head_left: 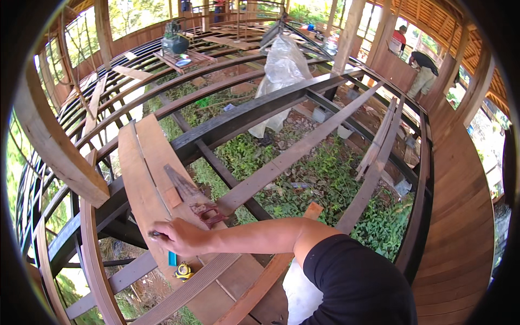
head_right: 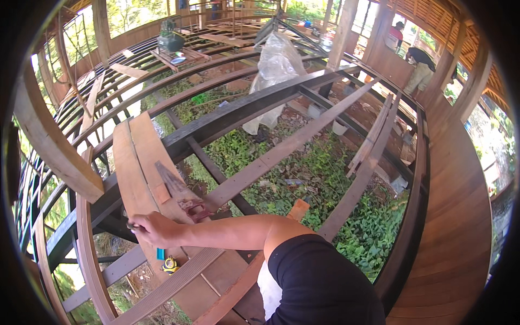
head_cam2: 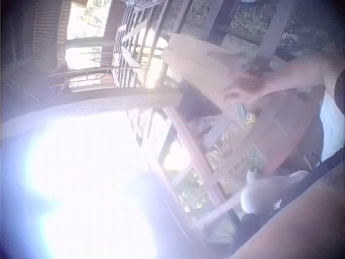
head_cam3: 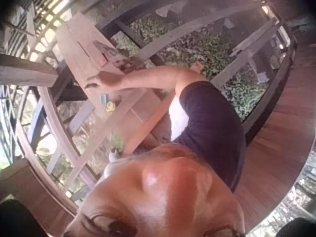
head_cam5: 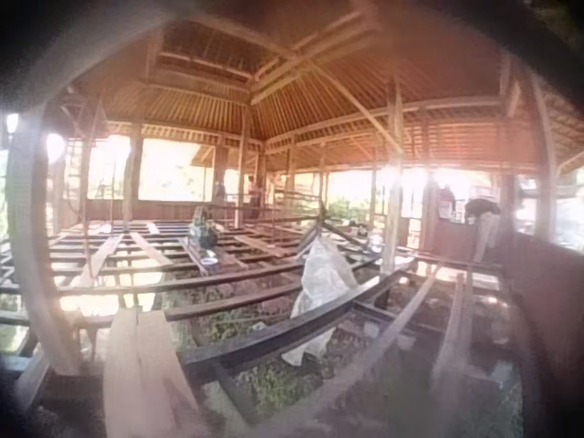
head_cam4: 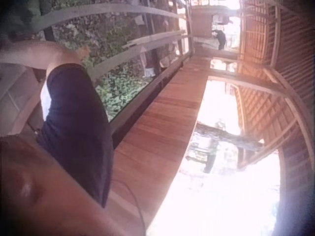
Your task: The person measures a wooden plank with a tape measure and marks it with a pencil and square. They then use a hand saw to cut the plank along the marked line.
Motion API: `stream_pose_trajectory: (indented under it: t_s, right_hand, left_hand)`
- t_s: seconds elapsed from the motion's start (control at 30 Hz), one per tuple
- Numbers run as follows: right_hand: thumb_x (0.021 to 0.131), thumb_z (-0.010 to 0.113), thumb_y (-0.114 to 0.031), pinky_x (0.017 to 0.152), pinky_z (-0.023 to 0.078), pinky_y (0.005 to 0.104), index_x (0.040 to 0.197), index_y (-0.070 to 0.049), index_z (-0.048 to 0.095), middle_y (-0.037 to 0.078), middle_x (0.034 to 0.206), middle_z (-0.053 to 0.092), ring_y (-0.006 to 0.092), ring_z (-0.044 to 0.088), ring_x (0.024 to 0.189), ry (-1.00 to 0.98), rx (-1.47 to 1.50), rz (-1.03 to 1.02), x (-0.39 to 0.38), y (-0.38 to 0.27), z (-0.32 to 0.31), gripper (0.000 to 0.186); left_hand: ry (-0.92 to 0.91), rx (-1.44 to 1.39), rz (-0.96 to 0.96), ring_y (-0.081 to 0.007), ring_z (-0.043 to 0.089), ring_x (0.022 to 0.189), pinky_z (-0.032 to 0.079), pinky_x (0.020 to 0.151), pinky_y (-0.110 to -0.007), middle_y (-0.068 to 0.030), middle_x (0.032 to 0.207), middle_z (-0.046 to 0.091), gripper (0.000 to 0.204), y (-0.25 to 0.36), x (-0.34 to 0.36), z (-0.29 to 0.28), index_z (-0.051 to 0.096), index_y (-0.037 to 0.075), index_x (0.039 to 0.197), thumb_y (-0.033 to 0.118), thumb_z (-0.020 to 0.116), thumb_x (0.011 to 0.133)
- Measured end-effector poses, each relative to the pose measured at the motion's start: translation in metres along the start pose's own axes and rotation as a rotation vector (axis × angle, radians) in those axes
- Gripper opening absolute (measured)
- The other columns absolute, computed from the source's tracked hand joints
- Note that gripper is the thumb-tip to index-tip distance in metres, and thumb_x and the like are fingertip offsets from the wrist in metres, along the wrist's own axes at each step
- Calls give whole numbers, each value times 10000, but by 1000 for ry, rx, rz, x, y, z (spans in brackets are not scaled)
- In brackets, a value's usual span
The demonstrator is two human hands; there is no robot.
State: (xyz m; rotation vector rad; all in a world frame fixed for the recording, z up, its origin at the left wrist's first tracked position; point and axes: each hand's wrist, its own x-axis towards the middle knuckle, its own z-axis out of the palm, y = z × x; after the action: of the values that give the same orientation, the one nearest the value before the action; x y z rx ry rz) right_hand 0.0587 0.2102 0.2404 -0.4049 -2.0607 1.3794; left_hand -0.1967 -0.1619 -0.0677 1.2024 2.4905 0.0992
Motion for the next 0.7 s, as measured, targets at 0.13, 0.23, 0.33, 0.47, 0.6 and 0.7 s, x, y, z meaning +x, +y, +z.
stream_pose_trajectory:
  t_s: [0.13,0.23,0.33,0.47,0.6,0.7]
  right_hand:
    - [936,594,-46,795,518,335,1196,22,567,143,986,679,188,652,871,-58,615,-19,-25,-48,-49,271]
    - [931,582,-19,851,506,338,1287,35,523,159,1084,655,191,632,927,-88,889,-244,-39,-75,-71,365]
    - [927,594,-29,890,494,340,1363,30,472,162,1167,626,185,609,984,-102,953,-400,-56,-96,-89,456]
    - [950,605,-28,900,495,342,1337,4,479,155,1181,607,186,605,996,22,873,-336,-75,-96,-103,408]
    - [977,548,49,836,520,312,1267,-32,499,153,1141,608,180,626,969,31,736,-312,-89,-105,-122,305]
    - [981,531,71,791,536,301,1245,-31,498,164,1111,615,189,649,965,101,739,-530,-95,-108,-126,286]
  left_hand:
    - [-63,28,59,-363,627,796,500,687,-493,-140,879,669,147,51,28,-15,663,124,876,214,557,925]
    - [-86,39,78,-363,629,799,502,689,-492,-140,882,670,147,71,40,-25,665,124,877,214,558,924]
    - [-110,63,97,-362,631,802,503,692,-492,-140,885,672,148,89,46,-27,666,124,878,215,559,923]
    - [-138,91,124,-361,633,806,505,696,-492,-140,889,674,148,107,54,-22,669,124,879,216,561,922]
    - [-141,104,113,-360,635,810,507,699,-492,-140,893,676,148,123,51,-36,671,124,880,217,562,921]
    - [-149,99,105,-360,637,813,509,702,-492,-140,896,677,149,128,52,-35,673,124,881,218,563,920]
